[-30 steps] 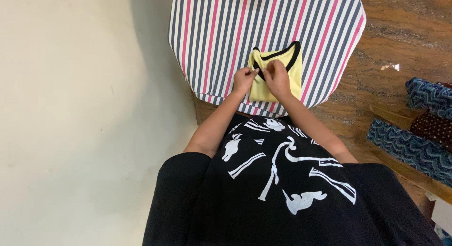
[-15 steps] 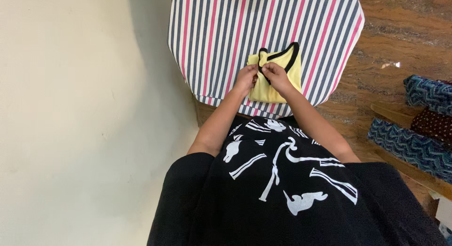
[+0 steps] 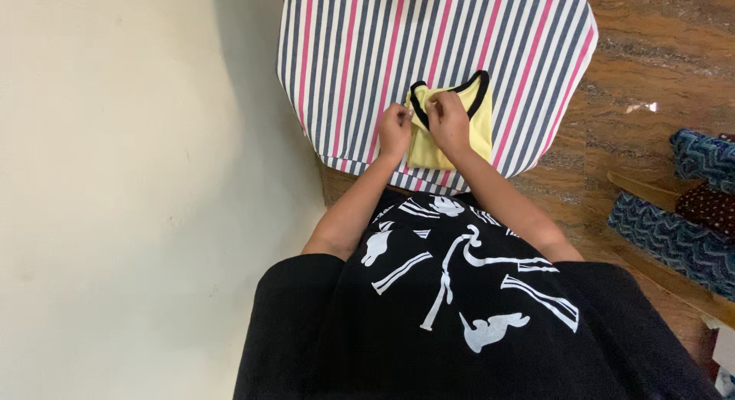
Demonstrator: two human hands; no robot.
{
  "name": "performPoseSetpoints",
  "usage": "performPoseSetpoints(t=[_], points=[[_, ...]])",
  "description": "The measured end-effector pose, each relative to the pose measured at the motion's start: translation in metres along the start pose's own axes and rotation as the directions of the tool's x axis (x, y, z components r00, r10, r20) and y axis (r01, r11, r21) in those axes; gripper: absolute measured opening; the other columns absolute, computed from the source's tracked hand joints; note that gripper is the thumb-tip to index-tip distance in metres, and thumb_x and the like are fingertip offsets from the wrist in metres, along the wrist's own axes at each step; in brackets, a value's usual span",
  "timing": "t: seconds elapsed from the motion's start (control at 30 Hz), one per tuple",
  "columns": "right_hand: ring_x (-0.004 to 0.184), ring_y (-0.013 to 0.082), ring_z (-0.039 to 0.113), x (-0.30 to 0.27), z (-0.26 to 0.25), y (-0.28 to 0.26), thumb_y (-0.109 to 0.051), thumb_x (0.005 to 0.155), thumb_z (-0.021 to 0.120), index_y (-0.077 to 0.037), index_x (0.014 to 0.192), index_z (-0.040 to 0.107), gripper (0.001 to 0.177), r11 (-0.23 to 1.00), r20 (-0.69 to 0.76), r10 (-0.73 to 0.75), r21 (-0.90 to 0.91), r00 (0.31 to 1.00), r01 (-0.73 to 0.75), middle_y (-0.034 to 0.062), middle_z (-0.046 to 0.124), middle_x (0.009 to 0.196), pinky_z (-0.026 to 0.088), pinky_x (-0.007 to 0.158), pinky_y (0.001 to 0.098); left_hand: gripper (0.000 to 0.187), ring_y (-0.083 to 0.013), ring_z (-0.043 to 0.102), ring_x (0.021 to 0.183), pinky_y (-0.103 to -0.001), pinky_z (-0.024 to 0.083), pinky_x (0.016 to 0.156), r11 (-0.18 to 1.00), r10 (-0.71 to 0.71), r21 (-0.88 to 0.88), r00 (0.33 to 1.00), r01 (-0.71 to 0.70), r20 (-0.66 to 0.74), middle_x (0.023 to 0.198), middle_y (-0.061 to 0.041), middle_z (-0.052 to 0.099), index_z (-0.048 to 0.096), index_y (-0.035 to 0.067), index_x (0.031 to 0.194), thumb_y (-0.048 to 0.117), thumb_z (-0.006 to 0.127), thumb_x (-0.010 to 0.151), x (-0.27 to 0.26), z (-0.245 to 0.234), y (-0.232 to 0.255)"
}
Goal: The person irons a yellow t-shirt on a striped ironing board, then folds it neatly and places it into a closet. The person then picks up a patterned cloth from a pile on the floor and begins to unfold it on the ironing board.
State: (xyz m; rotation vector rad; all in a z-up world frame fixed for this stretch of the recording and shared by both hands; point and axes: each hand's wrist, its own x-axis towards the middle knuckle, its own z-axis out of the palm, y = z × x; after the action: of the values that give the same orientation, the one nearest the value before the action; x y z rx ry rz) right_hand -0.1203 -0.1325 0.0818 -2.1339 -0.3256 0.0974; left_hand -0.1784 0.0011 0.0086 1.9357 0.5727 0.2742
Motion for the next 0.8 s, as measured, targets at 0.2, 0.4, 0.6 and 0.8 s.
performPoseSetpoints(t=[0.2,0.4,0.6,0.8], points=[[0.068,0.0273,0.066,0.043,0.019,0.011,-0.037,0.086,0.085,-0.001,0.089,0.077,0.036,0.964,0.287,0.227,-0.202,0.931,-0.173,0.0126,0.067,0.076,0.053,0.065,0.0404,0.008,-0.029,0.071,0.085,-0.037,0.057,0.075,0.999,-0.002,-0.051,0.999,0.004,0.051,0.096,-0.015,0.069,0.064,0.002,0.099,0.007,0.066,0.094,0.001,-0.001,0.01],[0.056,0.0118,0.051,0.067,0.044,0.06,-0.028,0.097,0.075,-0.004,0.089,0.069,0.026,0.735,0.508,0.45,0.257,0.734,-0.628,0.0003,0.058,0.068,0.039,0.052,0.0316,0.018,-0.018,0.072,0.086,-0.032,0.056,0.077,0.951,-0.13,-0.262,0.982,0.163,0.14,0.093,-0.012,0.074,0.066,0.0,0.106,0.018,0.064,0.101,-0.008,0.013,-0.019],[0.056,0.0097,0.052,0.064,0.03,0.078,-0.024,0.104,0.066,-0.009,0.092,0.061,0.02,0.384,0.529,0.551,0.525,0.645,-0.759,-0.0024,0.059,0.071,0.042,0.053,0.0285,0.03,-0.0132,0.056,0.061,-0.033,0.046,0.057,0.953,-0.248,-0.058,0.876,0.297,0.413,0.069,-0.011,0.067,0.074,-0.004,0.085,0.025,0.079,0.093,-0.036,0.01,-0.05],[0.057,0.0128,0.054,0.065,0.033,0.085,-0.024,0.106,0.065,-0.003,0.094,0.064,0.024,0.619,0.379,0.551,0.412,0.744,-0.668,0.0025,0.061,0.073,0.042,0.051,0.0312,0.033,-0.0116,0.056,0.057,-0.033,0.047,0.054,0.966,-0.217,-0.062,0.922,0.25,0.321,0.063,-0.008,0.065,0.065,-0.002,0.077,0.024,0.075,0.094,-0.049,-0.017,-0.043]])
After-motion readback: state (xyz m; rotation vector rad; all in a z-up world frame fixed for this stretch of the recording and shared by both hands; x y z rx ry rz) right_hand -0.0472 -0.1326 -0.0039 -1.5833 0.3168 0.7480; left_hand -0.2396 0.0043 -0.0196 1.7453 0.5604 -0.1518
